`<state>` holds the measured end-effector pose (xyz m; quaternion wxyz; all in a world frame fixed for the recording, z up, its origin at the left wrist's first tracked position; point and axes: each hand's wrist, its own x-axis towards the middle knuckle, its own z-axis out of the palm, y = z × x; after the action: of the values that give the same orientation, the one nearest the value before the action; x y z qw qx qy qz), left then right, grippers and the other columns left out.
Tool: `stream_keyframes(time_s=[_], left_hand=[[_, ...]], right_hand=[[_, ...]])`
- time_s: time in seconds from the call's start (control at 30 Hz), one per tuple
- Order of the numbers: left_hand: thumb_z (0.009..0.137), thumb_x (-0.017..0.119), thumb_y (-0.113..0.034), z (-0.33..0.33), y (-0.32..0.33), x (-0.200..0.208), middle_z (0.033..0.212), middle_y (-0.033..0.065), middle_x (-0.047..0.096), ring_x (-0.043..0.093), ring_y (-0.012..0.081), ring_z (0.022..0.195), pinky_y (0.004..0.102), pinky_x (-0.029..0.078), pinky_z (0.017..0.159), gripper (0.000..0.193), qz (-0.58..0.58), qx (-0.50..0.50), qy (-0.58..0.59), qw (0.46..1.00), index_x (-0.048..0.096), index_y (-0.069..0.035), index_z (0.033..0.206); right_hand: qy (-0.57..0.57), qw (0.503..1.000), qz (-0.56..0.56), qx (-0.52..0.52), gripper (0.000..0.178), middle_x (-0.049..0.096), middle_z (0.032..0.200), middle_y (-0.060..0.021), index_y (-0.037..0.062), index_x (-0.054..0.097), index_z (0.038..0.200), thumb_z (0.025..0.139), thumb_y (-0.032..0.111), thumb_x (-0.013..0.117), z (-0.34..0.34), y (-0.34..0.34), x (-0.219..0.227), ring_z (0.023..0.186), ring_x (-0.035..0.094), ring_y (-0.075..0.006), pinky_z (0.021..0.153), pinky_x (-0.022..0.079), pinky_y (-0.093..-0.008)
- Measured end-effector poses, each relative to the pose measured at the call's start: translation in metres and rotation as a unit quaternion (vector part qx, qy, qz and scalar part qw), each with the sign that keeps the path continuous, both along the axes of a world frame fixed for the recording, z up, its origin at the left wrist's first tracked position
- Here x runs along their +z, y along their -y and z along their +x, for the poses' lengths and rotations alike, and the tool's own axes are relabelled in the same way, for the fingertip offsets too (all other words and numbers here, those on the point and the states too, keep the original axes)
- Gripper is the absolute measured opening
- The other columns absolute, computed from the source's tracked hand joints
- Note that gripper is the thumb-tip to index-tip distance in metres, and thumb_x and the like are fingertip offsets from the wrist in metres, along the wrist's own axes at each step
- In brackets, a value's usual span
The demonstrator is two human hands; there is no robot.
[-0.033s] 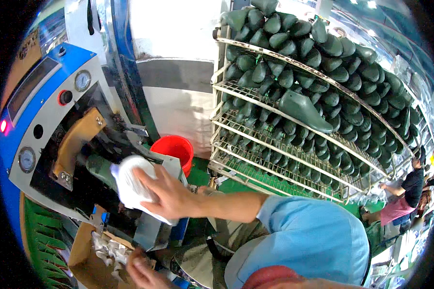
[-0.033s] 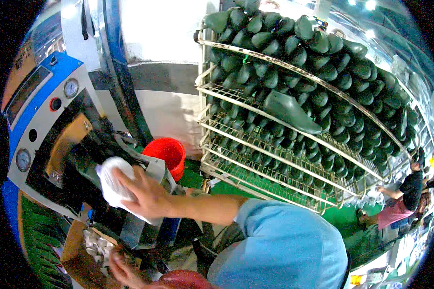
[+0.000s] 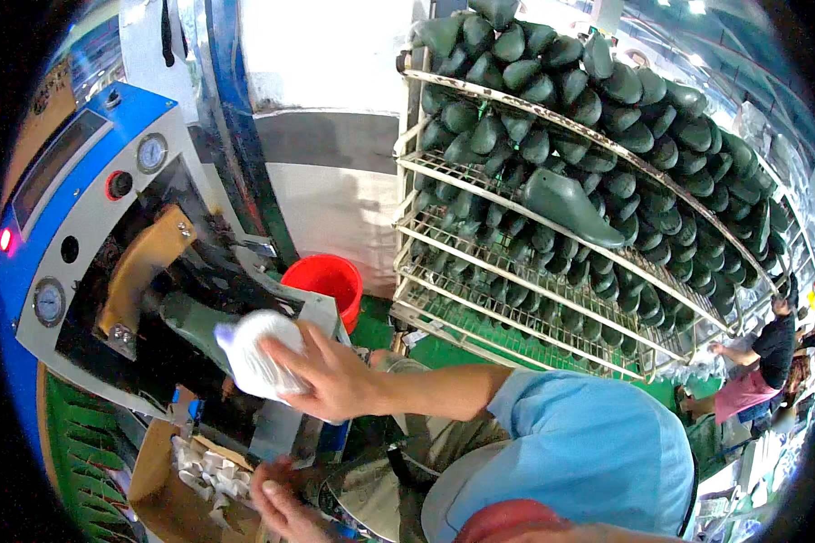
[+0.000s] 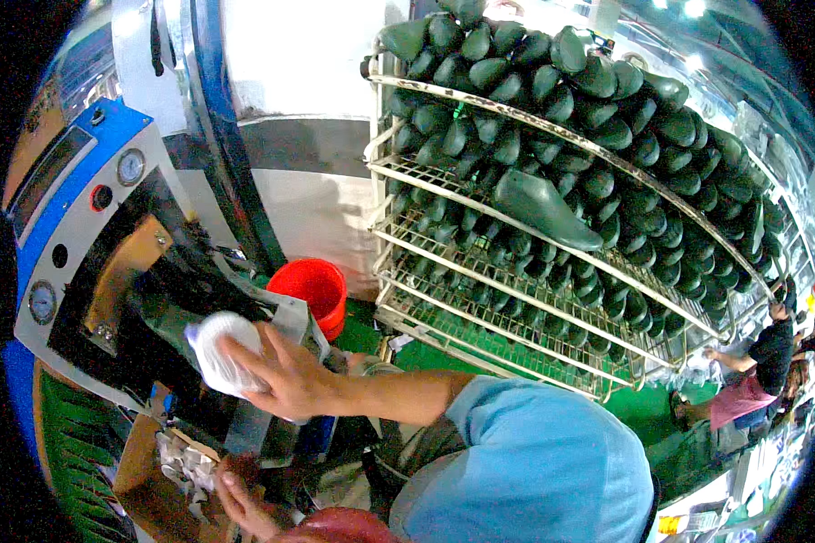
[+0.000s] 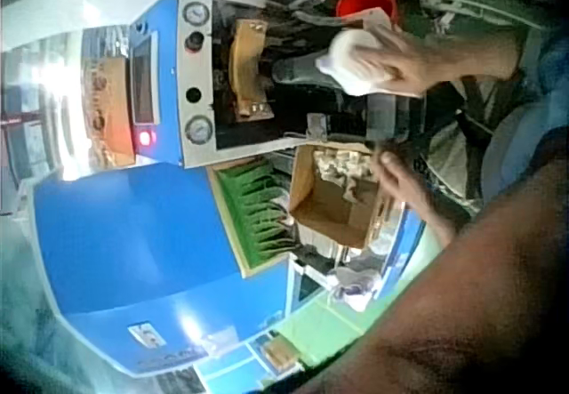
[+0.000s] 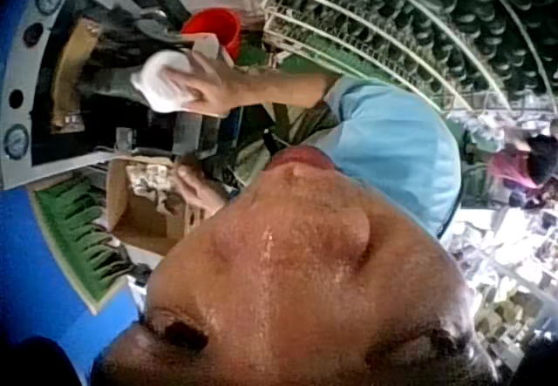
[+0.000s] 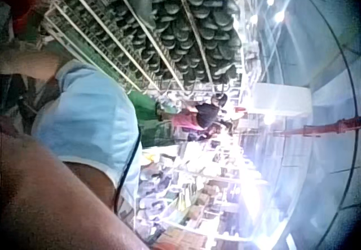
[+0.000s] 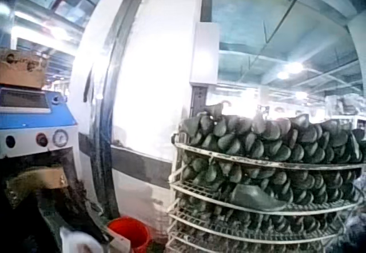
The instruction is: The person takes shoes from a box, inserts green shoe lasts into them, and places the shoes onto a moving conveyor track.
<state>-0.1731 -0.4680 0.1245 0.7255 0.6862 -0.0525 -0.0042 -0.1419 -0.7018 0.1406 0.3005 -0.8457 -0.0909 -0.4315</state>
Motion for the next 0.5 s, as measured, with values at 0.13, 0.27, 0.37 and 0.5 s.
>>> stream_keyframes(time_s=[0.13, 0.27, 0.37, 0.5], left_hand=[[0.089, 0.040, -0.083, -0.013, 0.032, -0.028, 0.139, 0.0212, 0.054, 0.061, 0.0352, 0.119, 0.0552, 0.054, 0.092, 0.096, -0.293, -0.245, -0.189, 0.904, 0.030, -0.015, 0.155], [0.094, 0.030, -0.080, -0.030, 0.056, -0.041, 0.146, 0.0098, 0.052, 0.052, 0.0304, 0.133, 0.0466, 0.045, 0.108, 0.088, -0.265, -0.208, -0.410, 0.848, 0.042, -0.013, 0.150], [0.102, 0.045, -0.057, -0.044, 0.058, -0.064, 0.143, 0.0098, 0.056, 0.055, 0.0276, 0.129, 0.0431, 0.043, 0.110, 0.067, -0.292, -0.213, -0.423, 0.831, 0.049, -0.007, 0.145], [0.085, 0.076, -0.025, -0.066, 0.034, -0.089, 0.113, 0.0067, 0.065, 0.060, 0.0188, 0.105, 0.0337, 0.045, 0.094, 0.050, -0.086, -0.220, -0.281, 0.930, 0.061, 0.001, 0.124]], right_hand=[[-0.094, 0.981, -0.154, 0.076, 0.077, 0.054, 0.122, -0.0151, 0.0370, 0.053, 0.144, 0.073, 0.029, 0.082, -0.082, 0.012, 0.030, 0.088, 0.066, -0.0269, 0.066, 0.050, -0.0390], [-0.194, 0.918, -0.259, 0.228, 0.087, 0.061, 0.112, -0.0098, 0.0357, 0.042, 0.151, 0.073, 0.043, 0.082, -0.109, 0.045, 0.026, 0.081, 0.066, -0.0279, 0.073, 0.050, -0.0401], [-0.394, 0.878, 0.056, 0.264, 0.111, 0.064, 0.119, -0.0145, 0.0187, 0.014, 0.162, 0.078, 0.043, 0.083, -0.078, 0.051, 0.023, 0.089, 0.069, -0.0306, 0.080, 0.055, -0.0402], [-0.401, 0.603, 0.574, 0.382, 0.116, 0.064, 0.121, -0.0165, 0.0077, 0.010, 0.162, 0.075, 0.028, 0.086, 0.024, 0.009, 0.016, 0.096, 0.067, -0.0273, 0.080, 0.056, -0.0421]])
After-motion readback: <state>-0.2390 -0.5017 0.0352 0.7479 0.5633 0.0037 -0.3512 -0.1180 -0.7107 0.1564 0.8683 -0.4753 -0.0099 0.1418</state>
